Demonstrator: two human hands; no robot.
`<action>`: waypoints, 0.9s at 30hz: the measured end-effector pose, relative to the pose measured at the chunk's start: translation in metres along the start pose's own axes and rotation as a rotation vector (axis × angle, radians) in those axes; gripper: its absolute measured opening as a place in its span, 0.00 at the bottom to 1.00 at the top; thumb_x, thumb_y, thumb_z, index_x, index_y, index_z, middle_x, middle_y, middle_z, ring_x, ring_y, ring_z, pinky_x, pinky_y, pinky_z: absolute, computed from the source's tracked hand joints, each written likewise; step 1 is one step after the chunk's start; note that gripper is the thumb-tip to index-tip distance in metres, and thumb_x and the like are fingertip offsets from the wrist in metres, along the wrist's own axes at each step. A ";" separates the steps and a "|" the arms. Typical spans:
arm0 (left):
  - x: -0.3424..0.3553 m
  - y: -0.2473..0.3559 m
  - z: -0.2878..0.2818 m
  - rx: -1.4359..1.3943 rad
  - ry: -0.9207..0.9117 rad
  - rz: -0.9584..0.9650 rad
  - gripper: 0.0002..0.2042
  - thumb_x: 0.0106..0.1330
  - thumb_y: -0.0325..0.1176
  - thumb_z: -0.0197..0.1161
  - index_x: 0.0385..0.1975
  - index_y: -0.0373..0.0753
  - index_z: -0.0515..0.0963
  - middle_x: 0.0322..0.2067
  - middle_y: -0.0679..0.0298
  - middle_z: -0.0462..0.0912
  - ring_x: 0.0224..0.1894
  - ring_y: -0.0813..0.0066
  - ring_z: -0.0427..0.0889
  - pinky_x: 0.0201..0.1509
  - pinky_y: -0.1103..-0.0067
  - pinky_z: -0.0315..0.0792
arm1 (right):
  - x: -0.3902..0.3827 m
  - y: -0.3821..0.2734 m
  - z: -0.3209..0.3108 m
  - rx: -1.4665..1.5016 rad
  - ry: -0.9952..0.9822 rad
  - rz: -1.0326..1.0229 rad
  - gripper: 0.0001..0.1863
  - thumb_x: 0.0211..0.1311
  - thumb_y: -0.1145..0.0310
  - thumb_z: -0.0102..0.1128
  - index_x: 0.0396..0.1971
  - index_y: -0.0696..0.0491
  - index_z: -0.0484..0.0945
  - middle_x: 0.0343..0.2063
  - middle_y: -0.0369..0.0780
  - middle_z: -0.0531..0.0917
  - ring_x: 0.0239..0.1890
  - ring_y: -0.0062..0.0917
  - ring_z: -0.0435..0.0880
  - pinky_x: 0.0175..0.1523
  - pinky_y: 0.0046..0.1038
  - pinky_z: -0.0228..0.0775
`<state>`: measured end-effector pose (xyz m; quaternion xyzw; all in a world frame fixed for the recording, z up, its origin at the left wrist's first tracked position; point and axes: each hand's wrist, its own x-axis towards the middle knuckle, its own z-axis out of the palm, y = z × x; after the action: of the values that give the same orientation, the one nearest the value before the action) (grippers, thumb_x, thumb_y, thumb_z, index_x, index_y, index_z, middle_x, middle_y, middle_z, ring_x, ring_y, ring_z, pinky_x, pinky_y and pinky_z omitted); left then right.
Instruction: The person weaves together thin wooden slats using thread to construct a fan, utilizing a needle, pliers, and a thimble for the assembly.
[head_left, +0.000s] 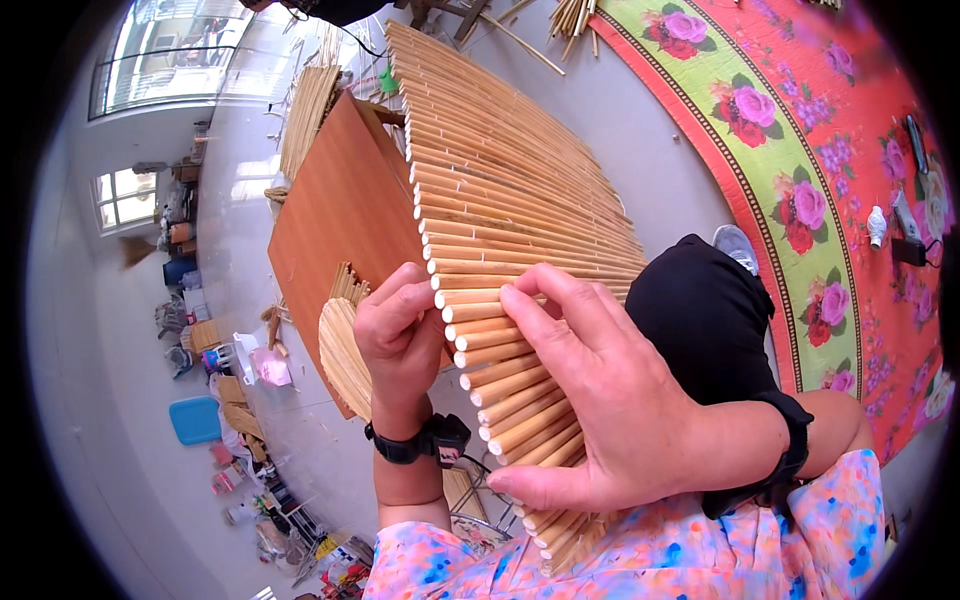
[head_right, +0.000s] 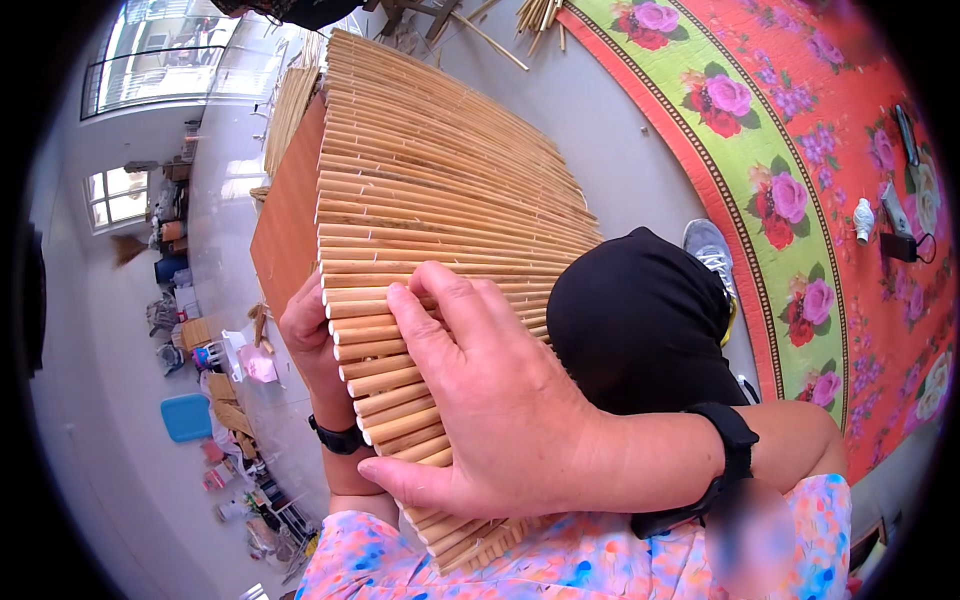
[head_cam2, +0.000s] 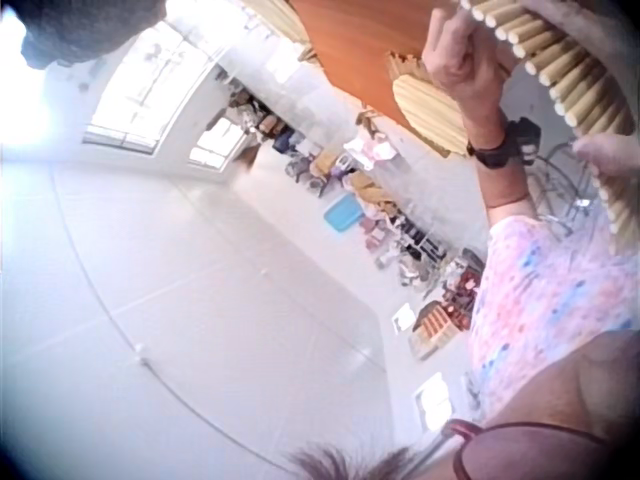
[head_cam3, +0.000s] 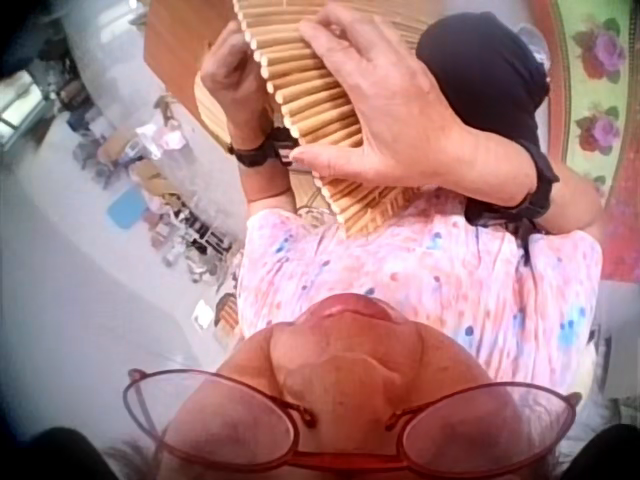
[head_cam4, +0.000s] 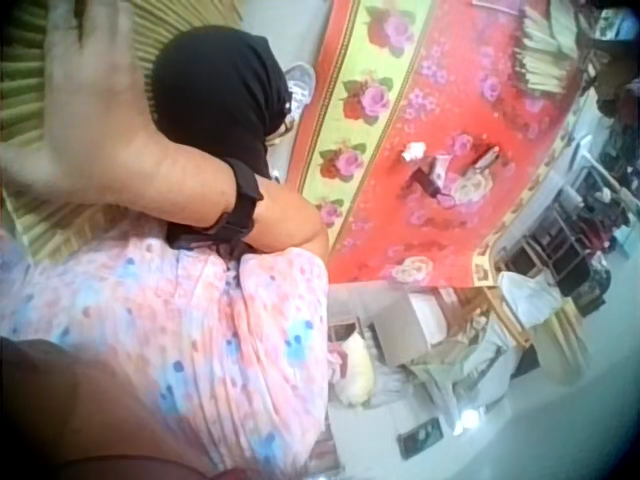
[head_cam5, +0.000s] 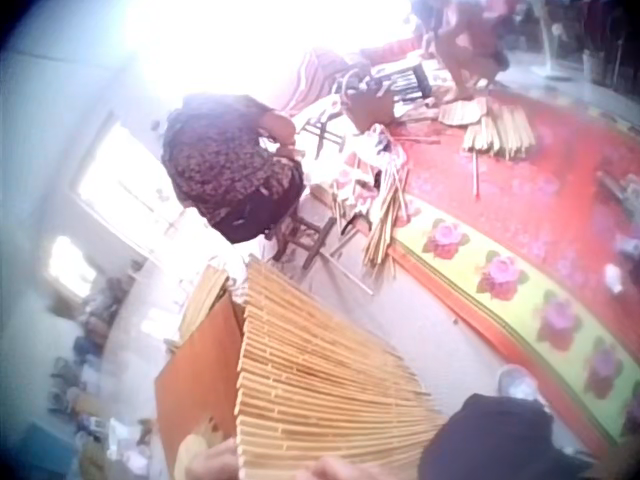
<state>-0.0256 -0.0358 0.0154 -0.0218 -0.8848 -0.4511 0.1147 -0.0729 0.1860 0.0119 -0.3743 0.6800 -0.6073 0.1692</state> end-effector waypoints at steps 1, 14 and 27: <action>0.002 0.000 0.001 0.006 0.000 0.012 0.08 0.56 0.13 0.60 0.33 0.29 0.80 0.22 0.65 0.71 0.21 0.81 0.68 0.22 0.83 0.60 | 0.001 0.000 -0.002 0.002 -0.002 0.011 0.53 0.44 0.46 0.71 0.61 0.69 0.59 0.57 0.57 0.63 0.56 0.50 0.68 0.61 0.41 0.62; 0.025 0.020 0.010 -0.024 -0.071 0.028 0.06 0.59 0.19 0.62 0.34 0.33 0.80 0.22 0.63 0.76 0.22 0.77 0.74 0.25 0.81 0.66 | -0.001 -0.003 -0.049 0.184 -0.151 0.197 0.52 0.41 0.61 0.68 0.67 0.66 0.54 0.64 0.56 0.58 0.64 0.39 0.64 0.63 0.32 0.62; 0.022 0.004 -0.005 -0.044 -0.158 0.080 0.03 0.60 0.22 0.62 0.33 0.35 0.80 0.20 0.60 0.77 0.20 0.71 0.76 0.26 0.80 0.69 | -0.010 -0.001 -0.037 0.264 -0.074 0.316 0.54 0.50 0.45 0.64 0.69 0.65 0.52 0.65 0.50 0.55 0.60 0.28 0.64 0.60 0.27 0.61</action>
<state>-0.0450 -0.0391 0.0266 -0.0952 -0.8794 -0.4622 0.0622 -0.0913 0.2188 0.0177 -0.2598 0.6383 -0.6427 0.3348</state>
